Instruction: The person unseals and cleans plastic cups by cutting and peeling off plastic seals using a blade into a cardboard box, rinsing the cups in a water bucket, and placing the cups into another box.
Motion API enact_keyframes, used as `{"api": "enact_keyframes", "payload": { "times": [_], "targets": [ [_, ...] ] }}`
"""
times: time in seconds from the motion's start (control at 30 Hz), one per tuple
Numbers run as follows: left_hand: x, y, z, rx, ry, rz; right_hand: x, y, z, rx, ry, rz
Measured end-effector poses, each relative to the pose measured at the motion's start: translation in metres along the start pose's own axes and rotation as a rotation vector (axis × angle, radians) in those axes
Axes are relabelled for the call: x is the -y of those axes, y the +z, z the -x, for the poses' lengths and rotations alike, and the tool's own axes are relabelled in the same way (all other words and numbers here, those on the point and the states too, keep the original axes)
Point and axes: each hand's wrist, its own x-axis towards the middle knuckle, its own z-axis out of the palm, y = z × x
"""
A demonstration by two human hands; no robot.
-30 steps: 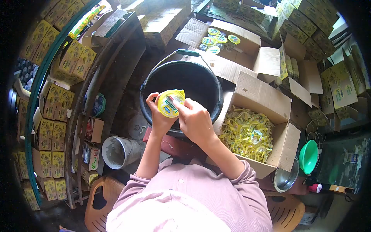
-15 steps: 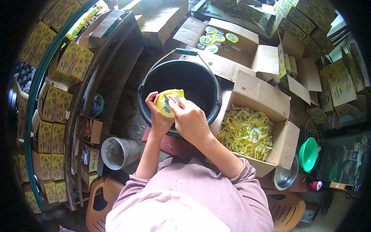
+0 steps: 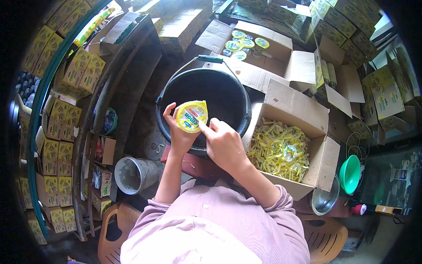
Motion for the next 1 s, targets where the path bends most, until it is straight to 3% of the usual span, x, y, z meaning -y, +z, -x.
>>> {"api": "enact_keyframes", "payload": {
  "times": [0.27,0.5,0.63,0.77,1.0],
  "targets": [
    [-0.001,0.0,-0.001,0.035,0.007,-0.044,-0.001,-0.019,0.016,0.06,0.01,0.032],
    [0.002,-0.004,-0.004,0.101,-0.062,0.093,-0.01,-0.044,0.022,0.013,0.02,-0.032],
    [-0.002,-0.008,-0.007,0.271,-0.155,0.207,-0.035,-0.051,0.003,-0.045,-0.282,-0.009],
    [0.0,-0.009,-0.006,0.39,-0.168,0.26,-0.046,-0.042,-0.011,0.021,-0.373,-0.017],
    [-0.002,-0.01,-0.006,0.419,-0.16,0.204,-0.045,-0.029,-0.021,0.101,-0.415,-0.013]
  ]
}}
